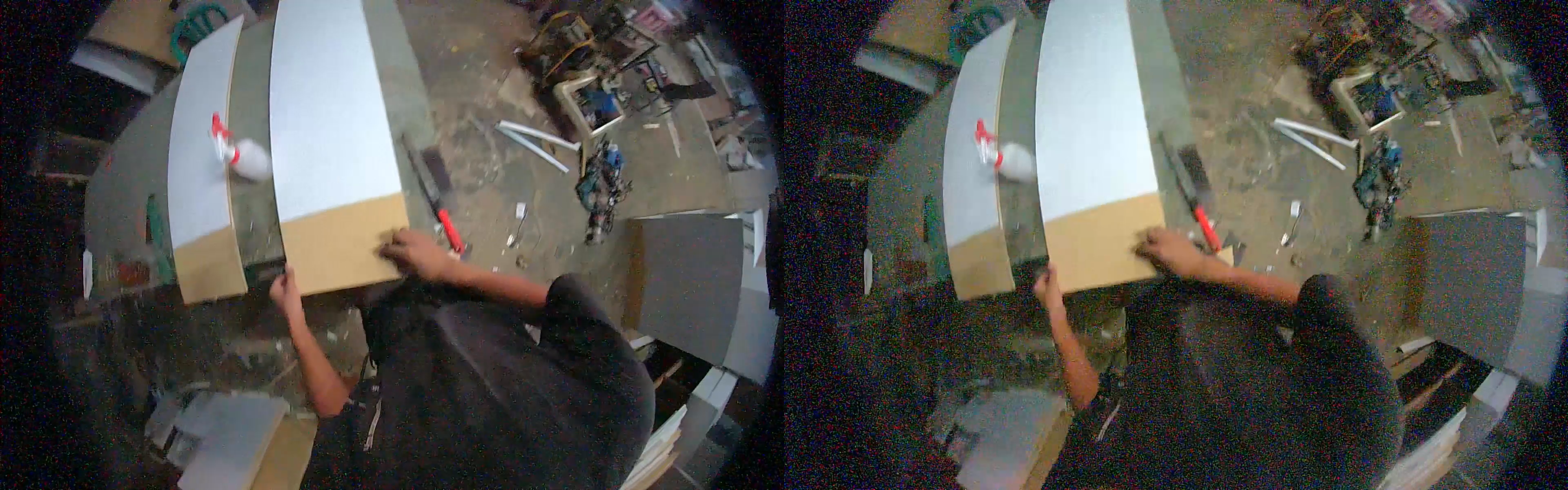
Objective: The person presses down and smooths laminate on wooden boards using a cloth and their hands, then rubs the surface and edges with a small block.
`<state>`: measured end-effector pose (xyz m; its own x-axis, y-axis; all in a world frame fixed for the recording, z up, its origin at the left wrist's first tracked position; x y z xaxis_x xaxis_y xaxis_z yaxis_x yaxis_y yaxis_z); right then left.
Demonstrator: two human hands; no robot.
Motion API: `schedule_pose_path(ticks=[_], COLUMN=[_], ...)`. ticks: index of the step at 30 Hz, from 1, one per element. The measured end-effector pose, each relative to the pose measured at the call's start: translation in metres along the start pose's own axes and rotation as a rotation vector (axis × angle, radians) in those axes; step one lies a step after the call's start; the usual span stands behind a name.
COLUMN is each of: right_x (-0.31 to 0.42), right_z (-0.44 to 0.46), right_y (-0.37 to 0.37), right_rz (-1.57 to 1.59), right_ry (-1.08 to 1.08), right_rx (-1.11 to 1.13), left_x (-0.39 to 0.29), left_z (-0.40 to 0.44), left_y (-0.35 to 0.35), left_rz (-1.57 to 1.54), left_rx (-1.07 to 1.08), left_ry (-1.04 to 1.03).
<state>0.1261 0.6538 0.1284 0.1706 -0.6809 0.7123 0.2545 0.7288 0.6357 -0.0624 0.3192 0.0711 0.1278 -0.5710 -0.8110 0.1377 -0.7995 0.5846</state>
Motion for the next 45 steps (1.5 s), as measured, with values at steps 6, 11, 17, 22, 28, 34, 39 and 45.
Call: schedule_pose_path(ticks=[6,11,17,22,28,34,39,45], right_x=[-0.020,-0.013,-0.021,-0.033,-0.019,-0.023,-0.019,-0.013], right_z=[-0.004,-0.001,-0.004,-0.006,0.001,-0.007,0.003,0.032], right_y=[-0.016,-0.007,-0.014,-0.025,-0.010,-0.022,-0.018,-0.019], right_rz=[0.066,0.089,0.119,0.183,0.131,0.051,-0.222,-0.420], right_ry=[0.063,0.128,0.130,0.069,0.204,0.129,0.116,-0.088], right_rx=[-0.096,-0.198,-0.148,-0.143,-0.202,-0.167,-0.136,-0.024], left_x=[0.019,0.024,0.011,0.017,0.016,0.020,-0.016,-0.009], left_z=[-0.007,-0.013,-0.025,-0.028,-0.039,-0.041,-0.044,-0.044], left_y=[0.004,0.008,0.019,0.026,0.024,0.024,-0.001,-0.012], left_rz=[-0.210,-0.407,-0.413,-0.168,-0.120,0.183,-0.224,-0.155], left_rx=[0.075,0.157,0.243,0.108,-0.038,-0.122,-0.019,-0.073], left_ry=[0.094,0.102,0.165,-0.081,-0.162,-0.078,-0.289,-0.202])
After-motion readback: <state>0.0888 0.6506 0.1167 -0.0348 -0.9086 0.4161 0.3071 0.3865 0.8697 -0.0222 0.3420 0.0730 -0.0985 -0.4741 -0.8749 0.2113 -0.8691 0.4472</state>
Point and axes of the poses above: each hand's wrist, its own z-axis towards the middle knuckle, its own y-axis out of the back of the hand, x = y × z, the point moved 3 cm from there along z, towards the middle knuckle, and after that the axes turned 14 degrees about -x, right-handed, at the moved point
